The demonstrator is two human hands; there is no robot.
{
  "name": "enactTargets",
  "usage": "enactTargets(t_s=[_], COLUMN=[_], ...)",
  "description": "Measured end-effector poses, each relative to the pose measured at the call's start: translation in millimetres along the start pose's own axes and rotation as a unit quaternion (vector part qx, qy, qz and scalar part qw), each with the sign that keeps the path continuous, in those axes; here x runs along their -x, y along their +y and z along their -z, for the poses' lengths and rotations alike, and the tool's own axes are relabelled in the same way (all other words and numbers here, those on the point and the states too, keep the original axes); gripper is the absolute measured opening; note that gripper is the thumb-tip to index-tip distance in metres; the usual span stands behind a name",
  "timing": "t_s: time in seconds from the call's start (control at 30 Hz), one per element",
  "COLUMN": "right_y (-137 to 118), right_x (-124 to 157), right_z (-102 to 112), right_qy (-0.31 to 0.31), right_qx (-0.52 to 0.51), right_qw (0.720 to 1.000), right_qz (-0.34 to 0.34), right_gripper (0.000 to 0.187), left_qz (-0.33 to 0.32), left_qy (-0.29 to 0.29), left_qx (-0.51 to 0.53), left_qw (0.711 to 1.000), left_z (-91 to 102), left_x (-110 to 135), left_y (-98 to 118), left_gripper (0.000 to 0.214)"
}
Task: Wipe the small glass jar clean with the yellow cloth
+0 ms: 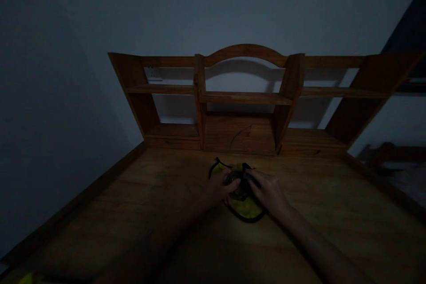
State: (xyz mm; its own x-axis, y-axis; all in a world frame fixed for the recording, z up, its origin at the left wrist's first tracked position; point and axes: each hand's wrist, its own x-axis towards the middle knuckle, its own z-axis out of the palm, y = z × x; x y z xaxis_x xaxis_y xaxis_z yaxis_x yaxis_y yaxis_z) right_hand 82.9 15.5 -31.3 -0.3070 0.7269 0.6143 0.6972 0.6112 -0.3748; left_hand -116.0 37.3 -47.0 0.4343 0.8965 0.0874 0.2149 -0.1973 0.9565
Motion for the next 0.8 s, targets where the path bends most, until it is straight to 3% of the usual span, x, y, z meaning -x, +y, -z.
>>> enactTargets(t_s=[0.23, 0.43, 0.6, 0.8], right_y=[-4, -11, -11, -7], right_x=[-2, -6, -4, -2], right_z=[-2, -1, -1, -3], right_qy=[-0.012, -0.058, -0.095, -0.102], right_qx=[0.000, -0.032, 0.003, 0.045], right_qw=[1.000, 0.998, 0.995, 0.992], right_qz=[-0.020, -0.003, -0.021, -0.054], right_gripper=[0.029, 0.039, 0.046, 0.039], left_qz=[-0.021, -0.027, -0.016, -0.017], left_qy=[-0.025, 0.003, 0.028, 0.037], left_qx=[-0.028, -0.080, -0.111, -0.134], left_qw=[0.999, 0.996, 0.993, 0.990], left_z=[5.9, 3.3, 0.6, -0.1], left_x=[3, 4, 5, 8], left_y=[7, 9, 12, 18], left_gripper=[0.045, 0.043, 0.041, 0.038])
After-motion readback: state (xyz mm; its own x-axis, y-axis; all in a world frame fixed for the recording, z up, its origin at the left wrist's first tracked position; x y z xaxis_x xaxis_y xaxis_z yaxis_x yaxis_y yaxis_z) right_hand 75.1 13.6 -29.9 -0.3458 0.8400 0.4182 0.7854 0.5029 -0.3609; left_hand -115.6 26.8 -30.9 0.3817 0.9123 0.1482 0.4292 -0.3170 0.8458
